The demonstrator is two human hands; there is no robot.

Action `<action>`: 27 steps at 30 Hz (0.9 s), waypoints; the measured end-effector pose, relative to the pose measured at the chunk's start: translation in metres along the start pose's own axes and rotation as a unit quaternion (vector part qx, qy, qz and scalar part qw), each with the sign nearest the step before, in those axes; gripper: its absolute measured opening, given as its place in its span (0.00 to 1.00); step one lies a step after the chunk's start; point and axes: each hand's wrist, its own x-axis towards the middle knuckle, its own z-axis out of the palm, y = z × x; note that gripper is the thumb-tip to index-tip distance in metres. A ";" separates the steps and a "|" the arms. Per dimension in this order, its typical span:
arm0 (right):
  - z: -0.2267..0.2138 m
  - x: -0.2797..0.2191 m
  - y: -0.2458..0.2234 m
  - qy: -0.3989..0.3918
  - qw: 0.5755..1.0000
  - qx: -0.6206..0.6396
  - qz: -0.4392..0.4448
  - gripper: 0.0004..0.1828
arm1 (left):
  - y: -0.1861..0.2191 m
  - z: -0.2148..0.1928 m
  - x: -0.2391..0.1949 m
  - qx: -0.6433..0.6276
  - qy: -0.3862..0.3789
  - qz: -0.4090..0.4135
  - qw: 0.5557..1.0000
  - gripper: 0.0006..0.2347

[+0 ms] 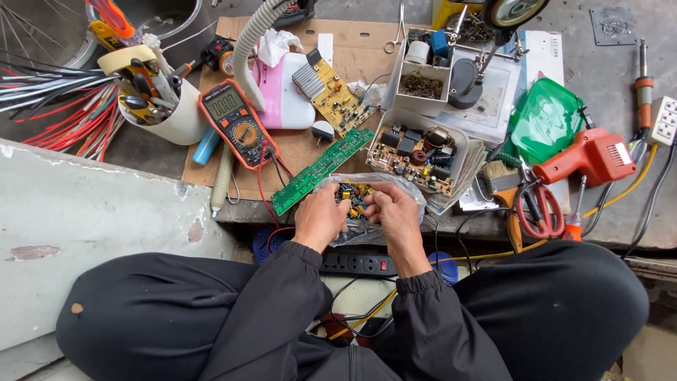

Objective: The person sits on the floor and uses a heat gun to apply heat to a green circuit board. They then use a magnifying glass to inspect the board and sort through a bag of small electronic components, picking up and examining individual parts.

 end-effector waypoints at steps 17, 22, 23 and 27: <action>0.010 0.001 -0.005 -0.081 0.878 -0.449 -0.145 0.16 | -0.001 -0.003 -0.011 -0.073 -0.017 0.007 0.997 0.24; -0.004 0.006 0.007 -0.002 0.868 -0.490 -0.079 0.16 | -0.001 0.037 -0.006 -0.041 -0.018 0.065 0.997 0.23; -0.008 0.002 0.001 0.018 0.877 -0.474 -0.082 0.16 | 0.004 0.039 -0.013 -0.064 -0.038 0.084 0.994 0.25; -0.015 0.000 -0.008 0.041 0.879 -0.468 -0.088 0.15 | 0.005 0.037 -0.026 -0.154 -0.072 0.129 0.977 0.24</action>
